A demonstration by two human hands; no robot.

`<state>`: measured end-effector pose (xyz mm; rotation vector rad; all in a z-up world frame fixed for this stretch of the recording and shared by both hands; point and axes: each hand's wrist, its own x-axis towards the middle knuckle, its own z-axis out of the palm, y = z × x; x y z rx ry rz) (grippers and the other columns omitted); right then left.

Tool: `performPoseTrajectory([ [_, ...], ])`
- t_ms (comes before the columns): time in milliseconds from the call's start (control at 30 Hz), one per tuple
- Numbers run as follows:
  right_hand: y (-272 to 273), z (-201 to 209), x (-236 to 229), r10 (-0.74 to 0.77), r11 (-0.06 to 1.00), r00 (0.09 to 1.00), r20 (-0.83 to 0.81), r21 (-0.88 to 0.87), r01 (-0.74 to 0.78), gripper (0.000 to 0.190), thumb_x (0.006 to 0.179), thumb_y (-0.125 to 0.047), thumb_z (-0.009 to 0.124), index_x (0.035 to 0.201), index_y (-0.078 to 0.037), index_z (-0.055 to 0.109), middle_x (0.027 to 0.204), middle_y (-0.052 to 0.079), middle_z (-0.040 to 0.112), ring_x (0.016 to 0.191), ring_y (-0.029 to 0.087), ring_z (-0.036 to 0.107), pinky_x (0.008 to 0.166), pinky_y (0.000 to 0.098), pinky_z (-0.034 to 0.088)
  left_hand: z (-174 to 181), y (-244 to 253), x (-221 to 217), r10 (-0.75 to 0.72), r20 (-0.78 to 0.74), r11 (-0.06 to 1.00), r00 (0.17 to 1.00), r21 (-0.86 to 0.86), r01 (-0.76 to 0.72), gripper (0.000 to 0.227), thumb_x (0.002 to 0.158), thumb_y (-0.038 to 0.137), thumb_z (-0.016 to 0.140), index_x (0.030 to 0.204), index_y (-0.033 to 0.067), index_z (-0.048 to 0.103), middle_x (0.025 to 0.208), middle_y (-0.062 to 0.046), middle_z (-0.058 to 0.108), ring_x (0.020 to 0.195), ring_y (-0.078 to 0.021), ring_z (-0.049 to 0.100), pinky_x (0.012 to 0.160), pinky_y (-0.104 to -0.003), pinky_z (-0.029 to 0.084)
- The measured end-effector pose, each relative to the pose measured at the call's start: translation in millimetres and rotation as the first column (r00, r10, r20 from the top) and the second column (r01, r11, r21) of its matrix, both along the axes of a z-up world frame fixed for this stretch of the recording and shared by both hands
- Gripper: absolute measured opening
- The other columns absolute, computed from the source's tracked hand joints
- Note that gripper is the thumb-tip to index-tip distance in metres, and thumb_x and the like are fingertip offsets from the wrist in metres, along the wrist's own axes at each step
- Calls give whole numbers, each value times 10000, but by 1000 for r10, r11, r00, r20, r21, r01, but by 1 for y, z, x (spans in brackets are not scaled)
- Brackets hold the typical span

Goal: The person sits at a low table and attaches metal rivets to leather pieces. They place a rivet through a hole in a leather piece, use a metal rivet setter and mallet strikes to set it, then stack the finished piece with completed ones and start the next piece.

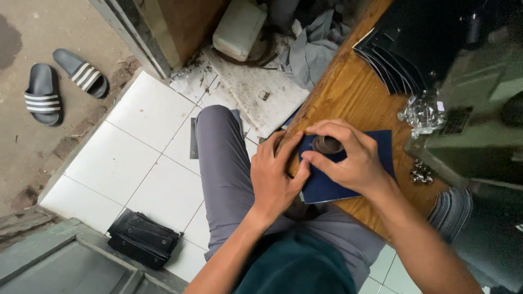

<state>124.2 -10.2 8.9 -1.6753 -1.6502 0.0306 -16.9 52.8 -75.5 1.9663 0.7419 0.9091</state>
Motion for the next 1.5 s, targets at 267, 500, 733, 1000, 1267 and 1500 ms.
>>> performPoseTrajectory([
  [267, 0, -32, 9, 21, 990, 996, -92, 138, -8, 183, 894, -10, 770, 1056, 6, 687, 898, 135, 726, 695, 293, 723, 580, 376, 590, 0, 0, 3, 28, -12, 998, 1000, 58, -27, 498, 867, 418, 681, 1347, 283, 677, 1234, -67, 648, 1131, -337, 640, 823, -430, 508],
  [500, -8, -30, 5, 76, 969, 981, -179, 246, -30, 162, 929, 53, 686, 1076, 31, 623, 887, 203, 717, 730, 323, 725, 651, 403, 614, -1, 0, 4, 38, -30, 995, 999, 90, -35, 484, 881, 404, 664, 1350, 289, 677, 1231, -57, 647, 1118, -331, 635, 830, -447, 512],
  [733, -41, -13, 9, -166, 979, 983, -73, 104, 174, 230, 976, -62, 728, 1124, 46, 589, 1054, 214, 737, 964, 395, 725, 786, 447, 565, 1, -1, 2, 16, -9, 992, 1000, 125, -15, 443, 961, 369, 616, 1394, 284, 649, 1289, -89, 604, 1125, -347, 616, 872, -462, 498],
  [1000, -30, -14, 12, -429, 900, 899, 84, 118, 419, 110, 1047, -167, 700, 1007, -68, 671, 811, 93, 761, 646, 287, 718, 500, 309, 548, 2, 2, -2, -21, 14, 998, 1000, 63, 20, 445, 912, 376, 700, 1350, 303, 680, 1228, -106, 623, 1046, -353, 654, 807, -468, 525],
  [1267, -10, -21, -9, -512, 793, 713, -478, 56, 607, 166, 1085, -158, 532, 998, -17, 543, 738, 205, 708, 406, 179, 582, 296, 227, 433, 0, 2, -1, -17, 0, 1000, 1000, 16, 17, 464, 878, 398, 716, 1333, 310, 683, 1236, -94, 626, 1054, -346, 662, 798, -456, 528],
  [1500, -5, -21, -20, -576, 775, 693, -433, -20, 632, 169, 1094, -157, 570, 1019, -9, 535, 792, 222, 726, 442, 173, 608, 324, 218, 439, -1, 5, -1, -34, 0, 999, 999, 5, 34, 484, 873, 419, 725, 1342, 306, 687, 1229, -122, 635, 1092, -374, 656, 830, -466, 511],
])
